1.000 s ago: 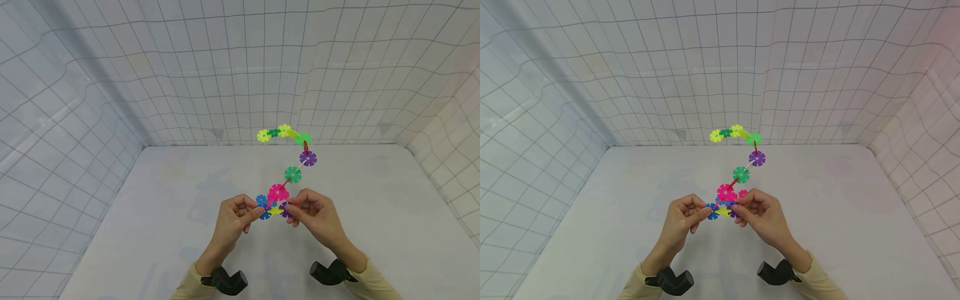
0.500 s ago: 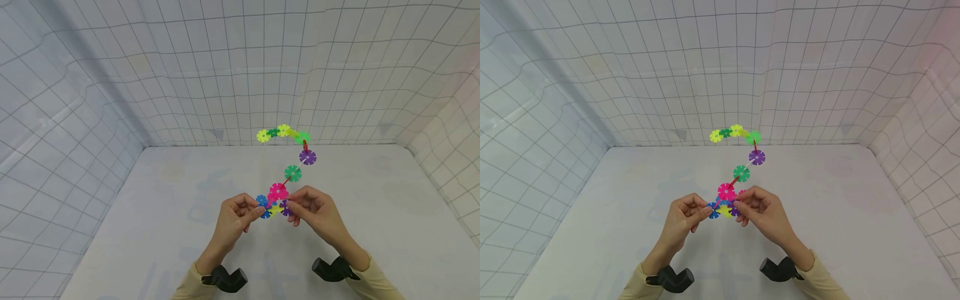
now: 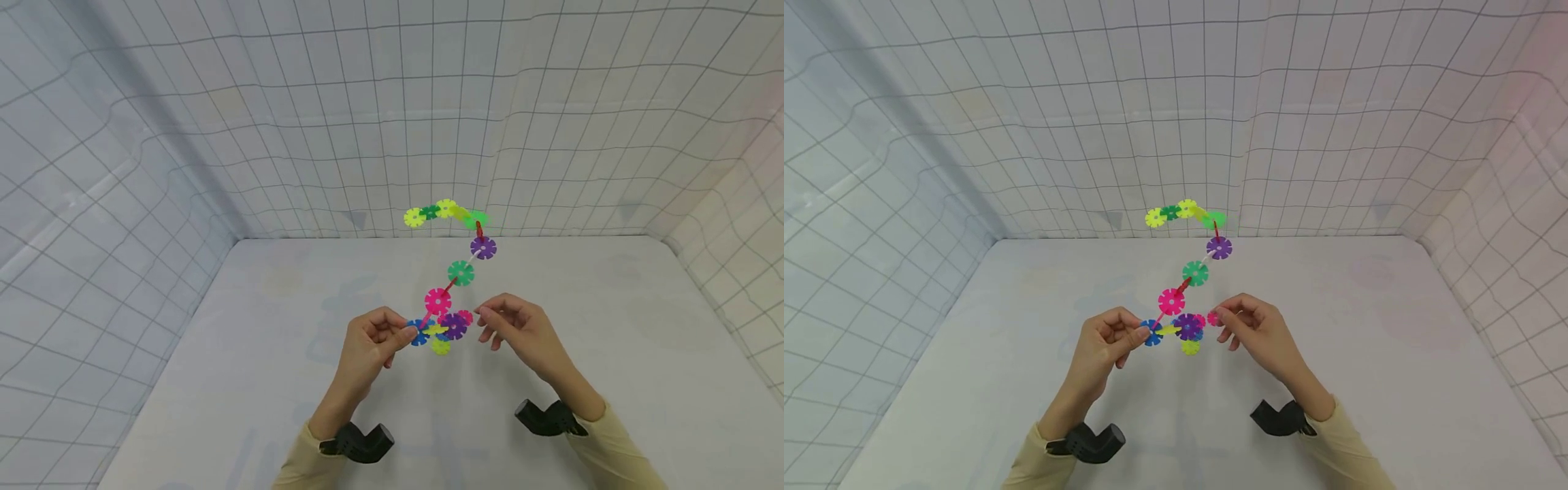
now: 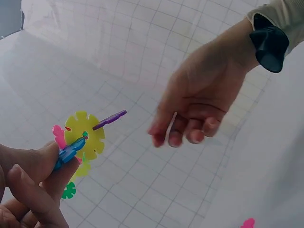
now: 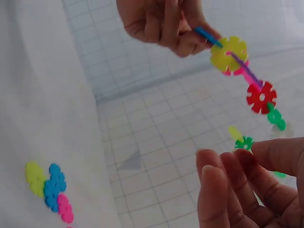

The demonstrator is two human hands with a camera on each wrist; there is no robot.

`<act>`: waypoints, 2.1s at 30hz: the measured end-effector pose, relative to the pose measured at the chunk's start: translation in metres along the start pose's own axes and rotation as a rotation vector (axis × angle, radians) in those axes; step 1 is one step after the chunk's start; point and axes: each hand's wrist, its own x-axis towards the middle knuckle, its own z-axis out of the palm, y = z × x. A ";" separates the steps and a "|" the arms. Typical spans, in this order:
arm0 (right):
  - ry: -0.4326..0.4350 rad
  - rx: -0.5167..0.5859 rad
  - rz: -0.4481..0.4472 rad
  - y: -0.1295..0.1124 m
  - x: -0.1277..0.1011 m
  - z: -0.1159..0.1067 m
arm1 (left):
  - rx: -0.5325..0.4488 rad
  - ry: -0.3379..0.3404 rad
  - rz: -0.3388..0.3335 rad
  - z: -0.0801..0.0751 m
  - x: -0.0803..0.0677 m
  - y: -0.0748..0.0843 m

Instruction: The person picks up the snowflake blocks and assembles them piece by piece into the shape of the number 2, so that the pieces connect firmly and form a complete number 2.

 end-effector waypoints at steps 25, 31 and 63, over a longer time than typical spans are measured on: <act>-0.033 -0.715 0.230 0.087 0.047 0.018 | -0.029 0.025 -0.012 -0.010 0.001 0.004; -0.021 -0.670 0.237 0.088 0.043 0.014 | -0.022 0.029 -0.012 -0.010 0.001 0.004; 0.085 -0.038 -0.022 -0.022 0.002 0.008 | -0.021 0.025 -0.004 -0.013 0.003 0.003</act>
